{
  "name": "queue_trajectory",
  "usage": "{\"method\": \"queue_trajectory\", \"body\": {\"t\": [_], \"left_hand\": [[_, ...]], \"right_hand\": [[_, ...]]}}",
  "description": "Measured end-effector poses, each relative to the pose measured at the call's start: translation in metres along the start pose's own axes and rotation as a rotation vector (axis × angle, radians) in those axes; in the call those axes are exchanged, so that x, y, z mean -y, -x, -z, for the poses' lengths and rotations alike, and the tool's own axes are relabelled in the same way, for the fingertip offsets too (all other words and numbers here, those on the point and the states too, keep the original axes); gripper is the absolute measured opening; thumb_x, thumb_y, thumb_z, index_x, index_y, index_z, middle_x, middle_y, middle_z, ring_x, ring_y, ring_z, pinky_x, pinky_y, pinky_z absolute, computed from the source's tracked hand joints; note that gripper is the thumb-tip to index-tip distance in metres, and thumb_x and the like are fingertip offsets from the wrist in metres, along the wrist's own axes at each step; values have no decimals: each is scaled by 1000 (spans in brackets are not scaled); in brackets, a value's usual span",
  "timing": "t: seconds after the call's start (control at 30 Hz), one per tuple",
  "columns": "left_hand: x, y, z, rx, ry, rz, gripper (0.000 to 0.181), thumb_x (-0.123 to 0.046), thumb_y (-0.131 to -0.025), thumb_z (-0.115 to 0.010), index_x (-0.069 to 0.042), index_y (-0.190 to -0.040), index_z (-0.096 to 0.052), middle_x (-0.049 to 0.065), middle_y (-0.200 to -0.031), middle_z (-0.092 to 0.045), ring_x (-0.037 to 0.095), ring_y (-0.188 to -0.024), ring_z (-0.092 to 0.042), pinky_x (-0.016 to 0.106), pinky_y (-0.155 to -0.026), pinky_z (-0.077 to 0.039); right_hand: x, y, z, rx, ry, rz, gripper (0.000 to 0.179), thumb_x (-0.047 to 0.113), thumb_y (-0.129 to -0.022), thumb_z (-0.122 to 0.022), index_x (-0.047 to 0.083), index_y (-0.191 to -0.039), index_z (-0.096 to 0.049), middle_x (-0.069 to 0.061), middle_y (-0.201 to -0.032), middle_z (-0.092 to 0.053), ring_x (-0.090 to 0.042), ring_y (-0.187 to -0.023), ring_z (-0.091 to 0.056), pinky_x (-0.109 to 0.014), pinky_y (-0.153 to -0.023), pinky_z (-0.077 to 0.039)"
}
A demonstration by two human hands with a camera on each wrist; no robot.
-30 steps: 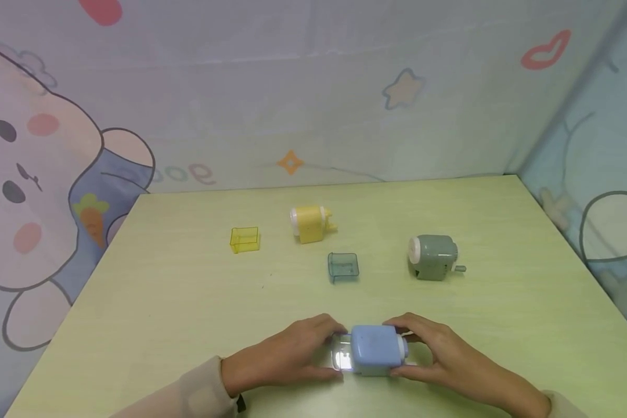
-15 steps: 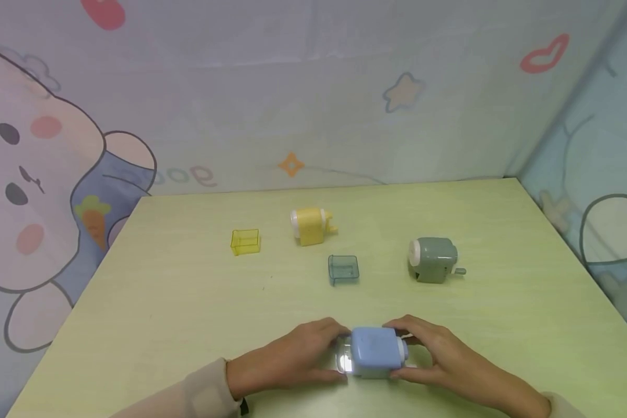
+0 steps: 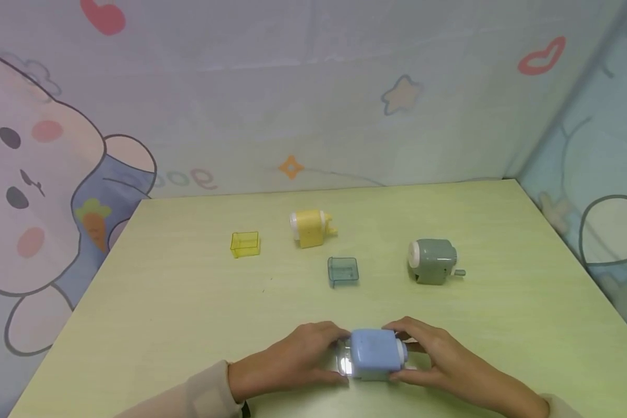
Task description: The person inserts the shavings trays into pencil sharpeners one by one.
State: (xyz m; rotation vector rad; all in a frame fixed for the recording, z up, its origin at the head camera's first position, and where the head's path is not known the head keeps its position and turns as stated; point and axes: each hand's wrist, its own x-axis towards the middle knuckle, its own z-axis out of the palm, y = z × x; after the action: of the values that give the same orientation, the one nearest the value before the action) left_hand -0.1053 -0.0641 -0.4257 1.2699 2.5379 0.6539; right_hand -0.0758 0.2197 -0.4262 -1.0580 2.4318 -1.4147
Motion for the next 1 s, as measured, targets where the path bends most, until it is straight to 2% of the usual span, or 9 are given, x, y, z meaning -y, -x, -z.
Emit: {"method": "queue_trajectory", "body": {"t": [0.27, 0.67, 1.0], "left_hand": [[-3, -3, -5, -7, -4, 18, 62, -39, -84, -81, -2, -130, -60, 0, -118, -65, 1, -103, -58, 17, -91, -46], [-2, -5, -9, -48, -7, -2, 62, -38, -81, -84, -2, -126, -61, -2, -111, -67, -1, -97, -58, 17, -88, -46], [-5, -9, -9, -71, 18, -16, 65, -36, -80, -85, -1, -129, -59, 1, -118, -67, 0, -101, -58, 15, -88, -46]], "right_hand": [[0, -1, -1, 4, 5, -5, 50, 26, -89, -77, 12, -130, -53, -1, -123, -61, -12, -106, -61, -32, -86, -55], [1, -2, -1, 19, 0, -42, 50, 31, -89, -76, 13, -130, -53, -1, -123, -60, -12, -108, -60, -31, -87, -54], [0, -1, 0, 15, -14, -27, 50, 28, -89, -76, 13, -131, -53, -1, -123, -60, -13, -108, -60, -29, -87, -54]]}}
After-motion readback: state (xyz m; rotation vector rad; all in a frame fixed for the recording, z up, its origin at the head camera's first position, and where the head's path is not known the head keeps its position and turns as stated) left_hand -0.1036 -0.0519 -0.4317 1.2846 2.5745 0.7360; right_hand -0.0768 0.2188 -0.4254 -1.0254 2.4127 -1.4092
